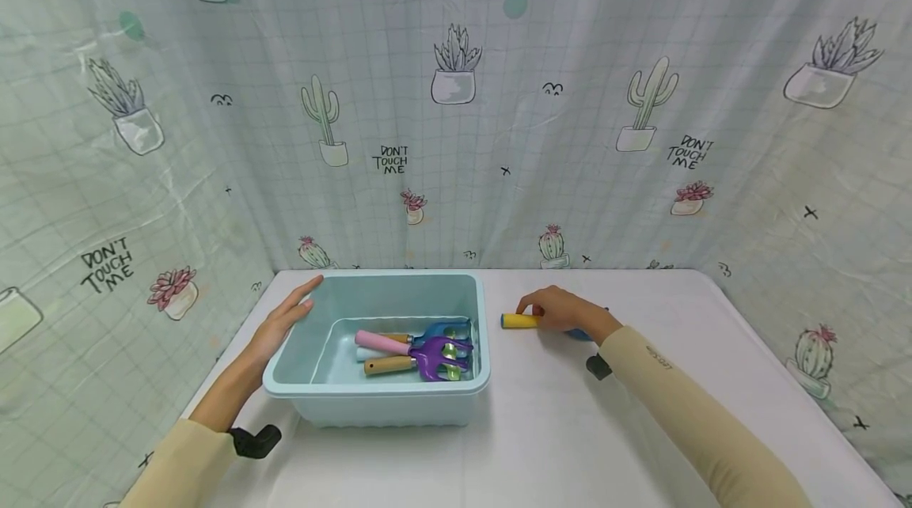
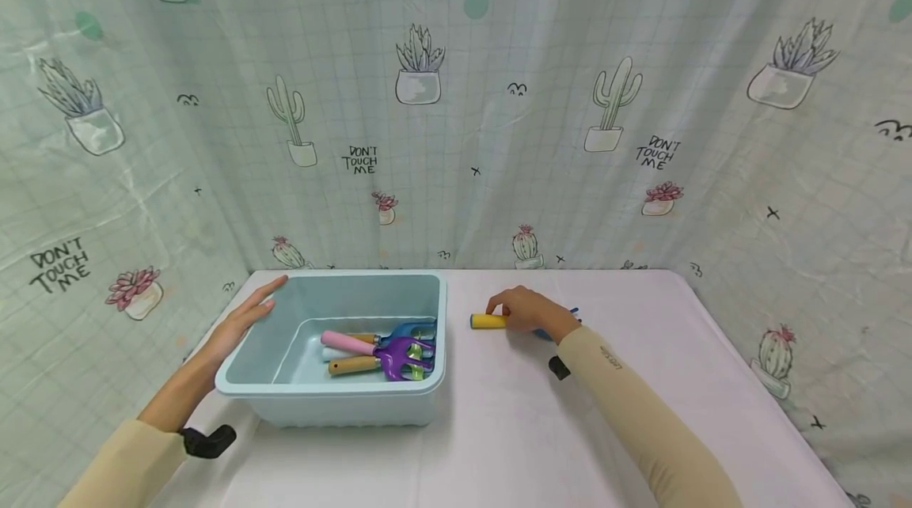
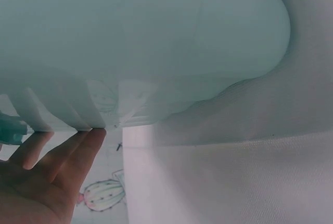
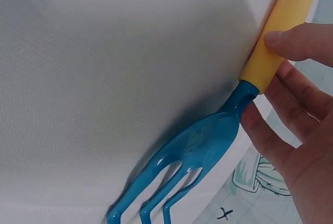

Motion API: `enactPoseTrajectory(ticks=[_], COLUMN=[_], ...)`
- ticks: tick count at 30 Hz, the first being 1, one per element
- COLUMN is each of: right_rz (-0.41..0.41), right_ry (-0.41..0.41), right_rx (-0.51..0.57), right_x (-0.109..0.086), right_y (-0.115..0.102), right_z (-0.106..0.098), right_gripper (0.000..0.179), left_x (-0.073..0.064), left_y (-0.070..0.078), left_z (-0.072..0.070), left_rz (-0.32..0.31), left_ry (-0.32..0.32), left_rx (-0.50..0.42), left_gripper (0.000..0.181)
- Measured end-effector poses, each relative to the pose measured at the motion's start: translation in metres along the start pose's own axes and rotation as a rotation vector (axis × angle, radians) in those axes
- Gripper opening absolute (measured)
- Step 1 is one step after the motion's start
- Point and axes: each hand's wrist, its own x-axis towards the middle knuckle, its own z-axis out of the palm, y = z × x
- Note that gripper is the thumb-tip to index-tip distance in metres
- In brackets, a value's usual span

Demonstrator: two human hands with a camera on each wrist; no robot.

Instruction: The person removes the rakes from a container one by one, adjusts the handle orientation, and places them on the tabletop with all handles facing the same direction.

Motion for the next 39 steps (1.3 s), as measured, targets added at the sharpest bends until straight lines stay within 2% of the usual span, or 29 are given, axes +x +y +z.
enactPoseTrajectory(ticks=[11, 21, 27, 33, 39], right_rz=[0.004, -0.064, -0.129, -0.219, -0.261], right_ry=[-0.028, 0.014, 0.062, 0.102, 0.125], right_rx=[0.029, 0.020, -0.006, -0.045, -0.079], right_x=[-0.002, -0.006, -0.012, -0.020, -0.021], right_y=[-0.003, -0.020, -0.042, -0.075, -0.111], right_z=[-0.006, -0.039, -0.070, -0.100, -0.115], right_gripper=[0.035, 0.037, 0.037, 0.038, 0.038], left_x=[0.000, 0.000, 0.001, 0.001, 0.001], left_y=[-0.003, -0.004, -0.002, -0.003, -0.005], left_z=[0.001, 0.002, 0.001, 0.000, -0.001], left_rz=[-0.006, -0.015, -0.008, 0.000, 0.011], left_ry=[0.004, 0.017, 0.017, 0.019, 0.011], left_rx=[0.005, 0.019, 0.004, 0.016, 0.022], left_gripper=[0.064, 0.065, 0.064, 0.064, 0.063])
